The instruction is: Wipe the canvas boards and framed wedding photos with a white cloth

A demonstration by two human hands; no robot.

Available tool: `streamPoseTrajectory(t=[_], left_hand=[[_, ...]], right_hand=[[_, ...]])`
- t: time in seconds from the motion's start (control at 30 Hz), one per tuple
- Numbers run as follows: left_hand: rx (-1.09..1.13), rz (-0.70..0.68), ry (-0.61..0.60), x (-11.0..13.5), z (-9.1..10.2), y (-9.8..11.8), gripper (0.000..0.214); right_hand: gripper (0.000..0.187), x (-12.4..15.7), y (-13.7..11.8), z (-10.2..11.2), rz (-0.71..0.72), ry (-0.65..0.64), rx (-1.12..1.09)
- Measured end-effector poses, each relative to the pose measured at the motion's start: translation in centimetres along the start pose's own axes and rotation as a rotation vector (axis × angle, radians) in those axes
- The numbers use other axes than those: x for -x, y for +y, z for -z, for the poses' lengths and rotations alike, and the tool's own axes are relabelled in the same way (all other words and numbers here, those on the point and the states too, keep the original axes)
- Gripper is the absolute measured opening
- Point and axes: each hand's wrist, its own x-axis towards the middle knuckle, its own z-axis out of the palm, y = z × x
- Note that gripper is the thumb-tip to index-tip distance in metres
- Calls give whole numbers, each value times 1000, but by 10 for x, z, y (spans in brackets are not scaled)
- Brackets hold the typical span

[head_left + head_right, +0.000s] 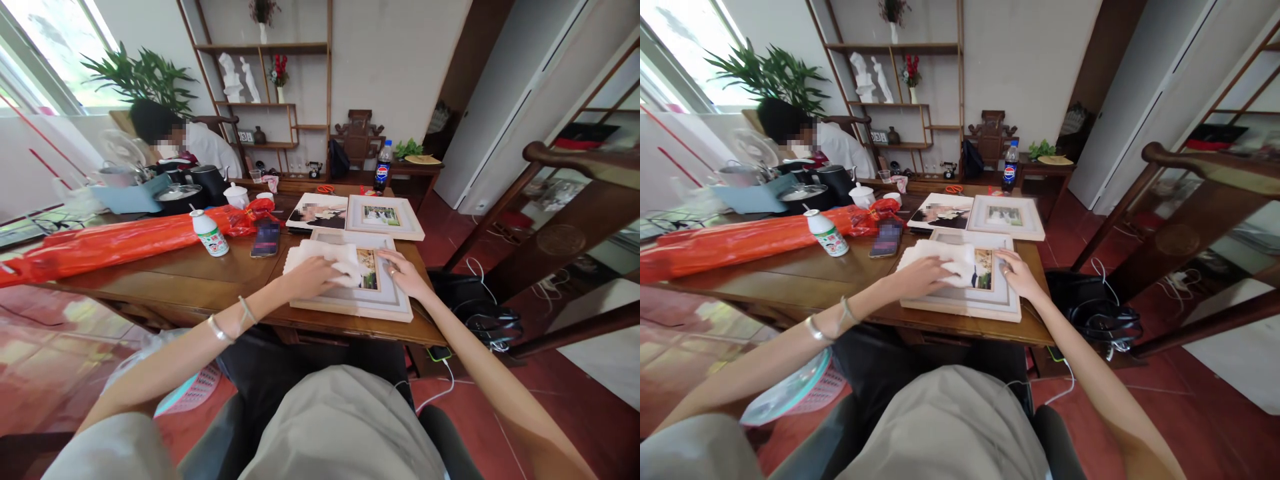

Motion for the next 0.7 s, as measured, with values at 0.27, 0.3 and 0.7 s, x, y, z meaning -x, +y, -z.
streamPoseTrajectory(t=[0.27, 0.3, 0.7], left_hand=[[55, -21, -23, 26, 5, 36, 28], [18, -1, 0, 20, -2, 32, 29], [-150, 225, 276, -54, -26, -59, 35]], right_hand=[[51, 0, -1, -2, 11, 4, 20], [50, 0, 1, -1, 11, 3, 14], [49, 1, 2, 0, 38, 4, -27]])
